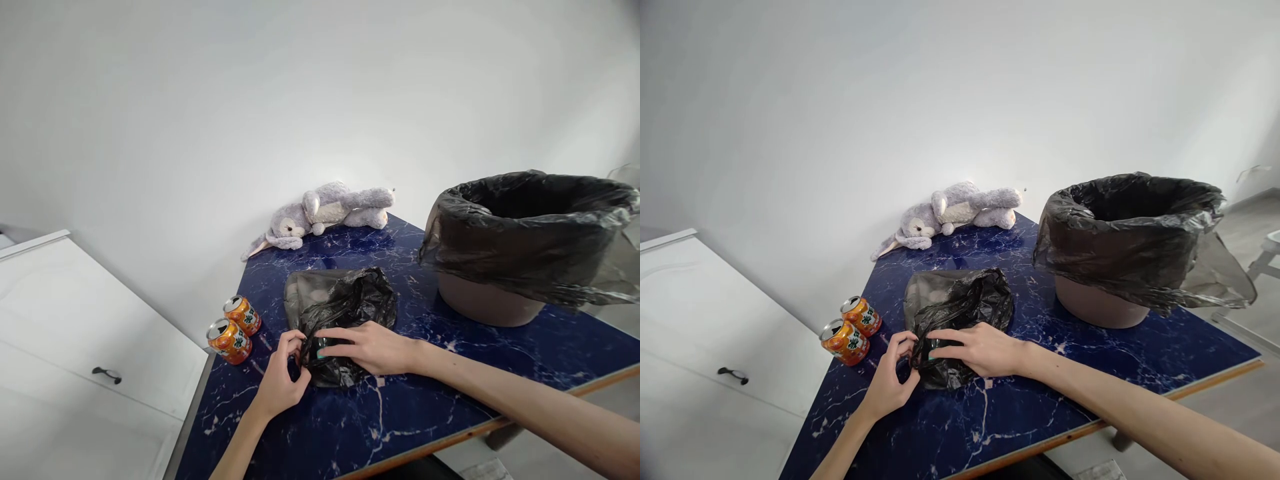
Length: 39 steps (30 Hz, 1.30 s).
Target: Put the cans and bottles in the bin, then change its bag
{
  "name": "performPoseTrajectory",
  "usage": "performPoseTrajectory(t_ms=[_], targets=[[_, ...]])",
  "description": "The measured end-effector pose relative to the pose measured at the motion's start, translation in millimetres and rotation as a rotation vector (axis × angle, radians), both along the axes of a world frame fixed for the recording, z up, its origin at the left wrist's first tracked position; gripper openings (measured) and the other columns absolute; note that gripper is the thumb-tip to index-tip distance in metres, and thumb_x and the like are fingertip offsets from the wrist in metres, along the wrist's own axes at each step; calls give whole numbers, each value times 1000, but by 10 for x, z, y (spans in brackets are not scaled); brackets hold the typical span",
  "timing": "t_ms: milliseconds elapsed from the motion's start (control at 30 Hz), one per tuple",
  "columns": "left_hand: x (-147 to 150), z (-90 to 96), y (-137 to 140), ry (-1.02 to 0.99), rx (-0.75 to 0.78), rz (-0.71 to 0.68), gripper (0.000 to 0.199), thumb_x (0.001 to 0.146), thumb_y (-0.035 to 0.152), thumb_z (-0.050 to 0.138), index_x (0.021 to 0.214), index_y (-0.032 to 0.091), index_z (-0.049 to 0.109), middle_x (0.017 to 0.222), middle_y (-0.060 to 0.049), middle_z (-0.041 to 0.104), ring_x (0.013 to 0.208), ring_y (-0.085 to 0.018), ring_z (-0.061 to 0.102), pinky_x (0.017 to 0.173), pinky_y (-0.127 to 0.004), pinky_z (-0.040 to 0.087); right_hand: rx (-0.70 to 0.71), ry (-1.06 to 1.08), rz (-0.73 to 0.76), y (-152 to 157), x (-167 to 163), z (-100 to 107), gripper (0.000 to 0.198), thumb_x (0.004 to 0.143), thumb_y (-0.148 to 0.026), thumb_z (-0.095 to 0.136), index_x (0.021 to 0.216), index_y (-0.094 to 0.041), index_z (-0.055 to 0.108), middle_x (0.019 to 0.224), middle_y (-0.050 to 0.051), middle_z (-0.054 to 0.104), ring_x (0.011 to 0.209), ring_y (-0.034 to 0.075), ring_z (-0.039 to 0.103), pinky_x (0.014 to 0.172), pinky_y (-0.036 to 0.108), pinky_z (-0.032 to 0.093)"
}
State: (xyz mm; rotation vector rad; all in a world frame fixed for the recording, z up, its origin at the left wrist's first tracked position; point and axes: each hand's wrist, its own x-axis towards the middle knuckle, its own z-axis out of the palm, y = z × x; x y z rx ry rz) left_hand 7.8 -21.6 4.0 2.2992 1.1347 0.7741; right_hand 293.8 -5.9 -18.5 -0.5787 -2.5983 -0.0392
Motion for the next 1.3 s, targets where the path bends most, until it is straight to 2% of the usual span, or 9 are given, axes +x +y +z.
performPoseTrajectory(t_ms=[100,233,467,633,800,933,1033,1167,1300], targets=[[5,-2,8,15,-4,-7,48,90,13,56,133,27,38,87,3,60,77,-17,57,74,-32,48,36,-27,-17,30,2,-32,59,99,1,36,150,-21,55,163,15,53,95,17,74,66,27,53],[4,-17,20,25,-11,-4,50,90,13,56,134,27,38,85,4,59,75,-17,56,73,-31,48,62,-34,2,36,-3,-32,48,106,-3,34,145,-18,57,151,13,64,98,17,75,70,28,54],[-14,-43,39,50,-18,21,47,92,16,55,135,27,39,86,3,59,74,-17,56,72,-31,47,82,24,-75,56,14,-63,44,108,-6,37,144,-21,57,134,10,69,73,11,67,57,24,43],[-16,-55,59,39,33,80,41,93,16,53,132,26,41,85,4,58,72,-16,56,71,-30,46,-38,339,-215,124,92,-61,26,112,-27,47,128,-24,67,126,9,69,68,10,63,61,24,47],[-25,-65,76,44,57,108,40,93,16,52,131,25,43,84,4,58,71,-16,56,71,-30,46,-245,775,-295,180,186,77,24,107,-44,61,116,-25,71,122,12,69,71,15,65,64,30,57],[-39,-83,73,48,57,104,41,93,15,52,132,25,42,86,4,58,71,-15,56,71,-29,45,-249,918,-330,183,297,230,22,103,-44,67,113,-25,72,118,11,71,83,20,69,66,32,58],[-46,-96,57,31,60,110,41,93,14,50,132,25,43,85,4,57,72,-15,55,72,-29,45,-231,946,-360,89,403,412,23,101,-41,71,117,-25,70,112,8,75,80,19,69,66,33,58],[-57,-118,39,19,44,121,41,93,14,51,131,25,43,86,4,59,70,-15,56,70,-28,45,-231,873,-258,-174,466,844,28,100,-39,74,124,-27,68,106,6,79,69,17,66,59,31,57],[-70,-168,37,67,57,164,40,92,16,52,131,23,49,88,-1,67,74,-19,62,71,-31,49,-291,857,-101,-391,261,1367,22,98,-39,77,117,-29,70,104,4,78,66,16,66,55,30,56]])
